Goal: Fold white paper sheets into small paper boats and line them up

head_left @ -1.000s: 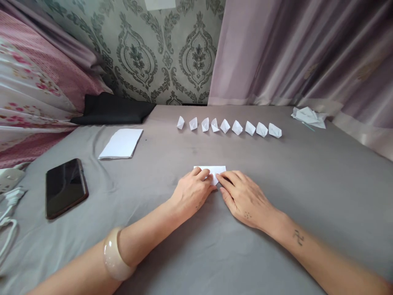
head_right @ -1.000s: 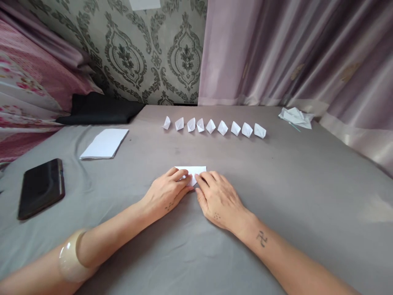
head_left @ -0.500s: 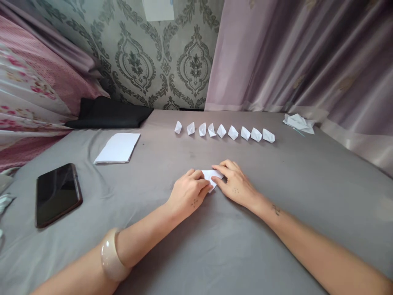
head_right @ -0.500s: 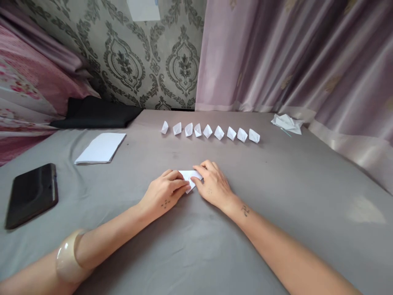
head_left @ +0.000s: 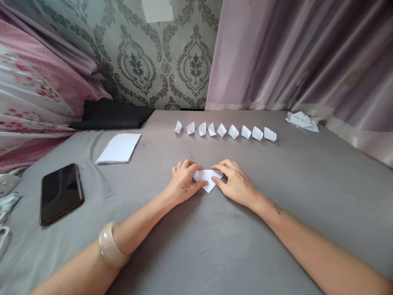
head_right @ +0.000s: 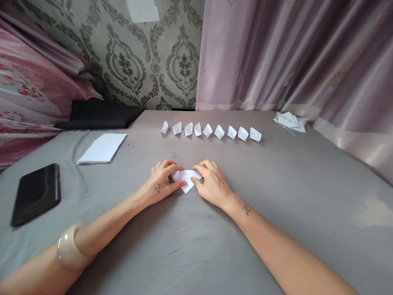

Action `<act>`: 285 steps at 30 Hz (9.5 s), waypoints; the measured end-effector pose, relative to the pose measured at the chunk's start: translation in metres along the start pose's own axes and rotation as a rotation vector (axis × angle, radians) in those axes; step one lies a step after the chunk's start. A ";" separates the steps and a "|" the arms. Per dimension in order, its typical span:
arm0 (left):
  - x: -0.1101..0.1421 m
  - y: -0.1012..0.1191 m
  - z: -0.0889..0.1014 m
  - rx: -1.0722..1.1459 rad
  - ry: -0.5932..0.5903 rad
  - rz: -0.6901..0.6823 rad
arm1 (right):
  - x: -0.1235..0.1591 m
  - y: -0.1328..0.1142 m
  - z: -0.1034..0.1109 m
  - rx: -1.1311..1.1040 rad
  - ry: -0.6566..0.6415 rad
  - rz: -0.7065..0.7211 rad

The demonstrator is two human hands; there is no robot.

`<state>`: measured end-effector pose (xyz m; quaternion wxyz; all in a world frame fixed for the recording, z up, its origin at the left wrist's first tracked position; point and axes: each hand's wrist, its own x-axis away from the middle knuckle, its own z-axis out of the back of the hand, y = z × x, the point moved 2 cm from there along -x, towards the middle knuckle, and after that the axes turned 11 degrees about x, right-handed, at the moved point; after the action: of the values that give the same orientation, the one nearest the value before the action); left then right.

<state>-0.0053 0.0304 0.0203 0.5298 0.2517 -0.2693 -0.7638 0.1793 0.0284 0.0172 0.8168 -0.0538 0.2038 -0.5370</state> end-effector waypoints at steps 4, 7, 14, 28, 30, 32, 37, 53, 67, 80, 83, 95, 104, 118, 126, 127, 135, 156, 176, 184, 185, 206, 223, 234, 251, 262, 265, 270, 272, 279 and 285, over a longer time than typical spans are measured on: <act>-0.001 0.002 0.001 0.025 -0.014 0.009 | -0.001 0.001 0.000 -0.020 -0.017 -0.013; -0.001 0.004 0.001 0.022 -0.004 -0.008 | 0.000 0.001 0.001 -0.030 -0.029 -0.012; 0.001 0.003 0.000 -0.025 0.028 -0.093 | 0.004 -0.001 0.001 0.013 0.014 0.045; 0.001 0.004 -0.001 0.022 0.008 -0.097 | 0.002 -0.002 0.003 -0.045 0.006 0.030; 0.001 0.004 -0.001 0.016 0.006 -0.105 | 0.000 0.000 0.003 -0.075 -0.020 0.008; 0.001 0.004 -0.001 0.011 0.009 -0.110 | -0.002 0.000 0.003 -0.097 -0.046 -0.007; 0.002 0.004 -0.001 -0.001 0.004 -0.119 | -0.005 0.001 0.003 -0.132 -0.080 -0.026; 0.002 0.003 -0.001 -0.043 0.005 -0.169 | -0.014 0.004 0.003 -0.364 -0.118 -0.120; 0.003 0.006 0.001 -0.051 -0.013 -0.238 | -0.027 0.013 0.008 -0.563 -0.367 -0.191; 0.004 0.008 0.001 -0.100 -0.047 -0.279 | -0.029 0.019 0.010 -0.562 -0.448 -0.182; 0.004 0.008 0.001 -0.101 -0.048 -0.285 | -0.029 0.019 0.011 -0.560 -0.477 -0.176; 0.005 0.009 0.001 -0.141 -0.040 -0.319 | -0.030 0.021 0.012 -0.533 -0.526 -0.136; 0.006 0.011 0.002 -0.186 -0.031 -0.357 | -0.030 0.018 0.013 -0.400 -0.496 -0.139; 0.003 0.008 -0.001 -0.115 -0.088 -0.316 | -0.022 0.008 0.014 -0.134 -0.073 0.047; -0.010 0.003 0.005 0.084 -0.112 -0.097 | -0.011 0.004 0.017 -0.124 -0.260 0.021; -0.014 0.003 0.007 0.101 -0.126 -0.068 | -0.012 0.006 0.015 -0.150 -0.277 -0.001; -0.038 -0.010 0.012 0.253 -0.314 0.076 | -0.023 0.012 0.012 -0.243 -0.418 -0.126; -0.026 -0.013 0.014 -0.095 -0.260 -0.687 | 0.016 -0.006 0.010 0.218 -0.069 0.227; 0.001 0.013 0.029 -0.493 -0.444 -0.538 | 0.028 -0.010 0.020 0.339 -0.118 0.262; 0.021 0.027 -0.001 -0.762 -0.214 -0.519 | 0.026 -0.036 0.015 0.433 -0.039 0.166; 0.023 0.027 -0.005 -0.763 -0.176 -0.517 | 0.026 -0.039 0.014 0.448 -0.033 0.163; -0.025 -0.009 0.004 -0.032 -0.036 -0.141 | 0.017 0.005 0.013 0.123 0.004 -0.124; -0.027 -0.003 0.016 0.517 -0.275 -0.134 | 0.009 0.017 0.015 -0.477 -0.227 -0.212; -0.014 0.019 0.034 -0.134 0.083 -0.675 | 0.019 0.002 0.043 0.197 0.194 0.261; 0.006 0.018 0.001 -0.613 -0.194 -0.693 | 0.033 -0.009 0.025 0.533 -0.023 0.322; -0.002 0.009 0.013 -0.062 -0.190 -0.101 | 0.027 0.014 0.028 -0.092 -0.212 -0.247; -0.006 0.005 0.015 0.051 -0.213 0.016 | 0.026 0.016 0.029 -0.193 -0.251 -0.312; -0.008 0.004 0.015 0.096 -0.235 0.064 | 0.024 0.020 0.030 -0.261 -0.328 -0.434; -0.008 0.005 0.014 0.072 -0.232 0.057 | 0.024 0.022 0.030 -0.272 -0.351 -0.469; -0.009 0.002 0.012 0.050 -0.203 0.079 | 0.024 0.030 0.025 -0.186 -0.379 -0.471; -0.010 -0.006 0.010 0.058 -0.184 0.079 | 0.025 0.028 0.023 -0.147 -0.368 -0.451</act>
<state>-0.0130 0.0436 0.0241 0.5250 0.1849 -0.3482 -0.7543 0.2205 0.0148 0.0227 0.6941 -0.2530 0.0735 -0.6699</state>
